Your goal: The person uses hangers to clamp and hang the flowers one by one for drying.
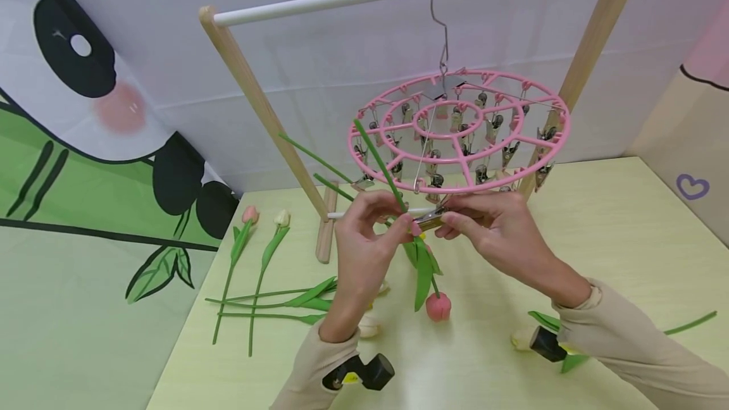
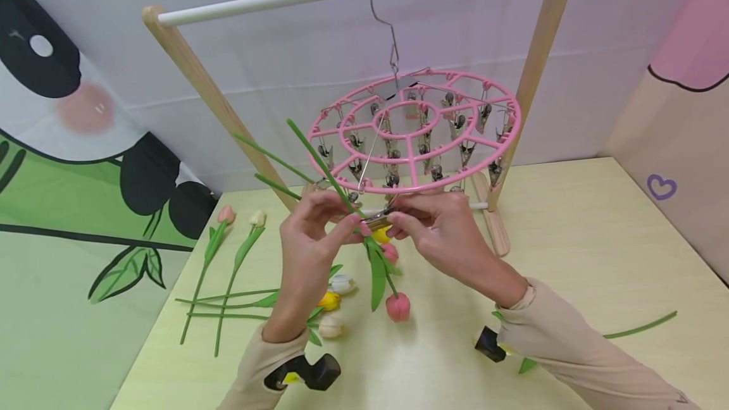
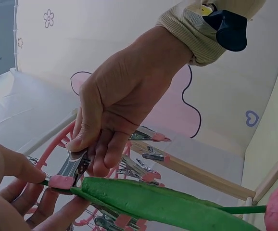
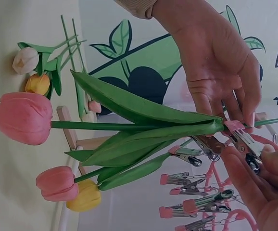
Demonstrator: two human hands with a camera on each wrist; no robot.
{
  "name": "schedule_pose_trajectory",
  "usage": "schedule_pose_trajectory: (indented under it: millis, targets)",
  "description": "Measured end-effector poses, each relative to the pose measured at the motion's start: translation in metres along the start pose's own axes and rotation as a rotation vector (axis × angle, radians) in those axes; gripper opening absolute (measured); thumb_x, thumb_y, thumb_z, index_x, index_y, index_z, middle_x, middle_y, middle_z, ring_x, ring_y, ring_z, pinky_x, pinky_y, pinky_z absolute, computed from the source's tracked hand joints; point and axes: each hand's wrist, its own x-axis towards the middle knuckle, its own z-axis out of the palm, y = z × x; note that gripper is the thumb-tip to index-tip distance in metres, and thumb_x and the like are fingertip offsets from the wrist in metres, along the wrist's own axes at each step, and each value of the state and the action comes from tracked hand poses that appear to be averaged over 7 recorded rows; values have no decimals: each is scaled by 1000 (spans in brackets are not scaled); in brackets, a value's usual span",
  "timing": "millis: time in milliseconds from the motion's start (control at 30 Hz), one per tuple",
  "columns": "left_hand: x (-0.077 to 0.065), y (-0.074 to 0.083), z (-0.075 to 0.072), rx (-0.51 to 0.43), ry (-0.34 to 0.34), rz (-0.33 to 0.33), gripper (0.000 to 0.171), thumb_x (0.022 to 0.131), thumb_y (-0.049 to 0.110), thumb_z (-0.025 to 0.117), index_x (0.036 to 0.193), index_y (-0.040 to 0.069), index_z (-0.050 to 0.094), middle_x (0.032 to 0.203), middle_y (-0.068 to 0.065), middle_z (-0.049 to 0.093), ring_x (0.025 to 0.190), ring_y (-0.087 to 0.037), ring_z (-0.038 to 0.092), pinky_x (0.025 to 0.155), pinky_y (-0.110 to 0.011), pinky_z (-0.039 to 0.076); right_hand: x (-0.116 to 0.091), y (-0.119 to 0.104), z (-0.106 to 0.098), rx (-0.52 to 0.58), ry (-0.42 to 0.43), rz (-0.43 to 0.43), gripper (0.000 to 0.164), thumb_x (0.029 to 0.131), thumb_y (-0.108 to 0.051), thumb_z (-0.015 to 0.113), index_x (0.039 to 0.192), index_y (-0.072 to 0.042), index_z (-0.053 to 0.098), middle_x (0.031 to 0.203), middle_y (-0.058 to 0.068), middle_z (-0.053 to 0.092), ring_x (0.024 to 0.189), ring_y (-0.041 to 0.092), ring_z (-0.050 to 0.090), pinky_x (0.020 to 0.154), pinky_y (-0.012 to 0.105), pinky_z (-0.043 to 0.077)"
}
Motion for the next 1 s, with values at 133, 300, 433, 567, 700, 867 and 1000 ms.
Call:
schedule_pose_trajectory:
  millis: [133, 300, 433, 567, 700, 867, 1000]
  targets:
    - [1, -1, 1, 2, 4, -2, 22, 83, -6, 65, 103, -3, 57, 93, -14, 58, 80, -24, 61, 62, -41, 59, 0, 1, 0, 11, 3, 6, 19, 86, 5, 64, 104, 6, 69, 88, 11, 70, 69, 14, 69, 65, 27, 58]
    - [1, -3, 1, -16, 1, -18, 22, 82, -6, 65, 103, -4, 56, 93, -19, 58, 79, -23, 61, 62, -42, 59, 1, 1, 1, -1, -9, 13, 20, 86, 4, 64, 105, 6, 68, 89, 11, 71, 70, 14, 69, 65, 27, 58]
    - [1, -4, 0, -16, 12, -34, 23, 82, -6, 65, 103, -4, 56, 94, -21, 57, 82, -23, 60, 62, -41, 59, 1, 0, 1, -41, -45, 59, 22, 87, -3, 65, 109, 3, 67, 93, 9, 70, 73, 12, 69, 69, 25, 57]
    - [1, -4, -2, -4, 19, -47, 23, 83, -5, 65, 103, -3, 57, 95, -19, 58, 84, -25, 59, 64, -40, 59, 0, -1, 1, -88, -88, 126, 24, 89, -11, 65, 111, -1, 66, 96, 5, 69, 77, 8, 68, 73, 25, 56]
    - [1, -6, -3, 6, 26, -54, 23, 83, -6, 65, 105, -3, 57, 96, -21, 58, 85, -26, 60, 65, -39, 59, -2, -2, 0, -133, -123, 144, 27, 89, -15, 66, 113, -3, 66, 94, 2, 69, 77, 6, 67, 70, 27, 57]
    - [0, -11, -7, 23, 35, -61, 23, 84, -5, 64, 106, -3, 57, 97, -21, 58, 85, -25, 60, 66, -38, 59, -4, -3, 1, -196, -143, 113, 30, 87, -13, 69, 115, -3, 66, 101, 3, 69, 80, 7, 66, 68, 25, 57]
    - [-1, -14, -11, 13, 47, -60, 23, 84, -6, 63, 106, -4, 57, 97, -20, 58, 86, -25, 60, 66, -38, 59, -6, -4, 2, -223, -154, 106, 32, 86, -11, 69, 117, -4, 65, 107, 4, 68, 82, 7, 67, 68, 23, 56]
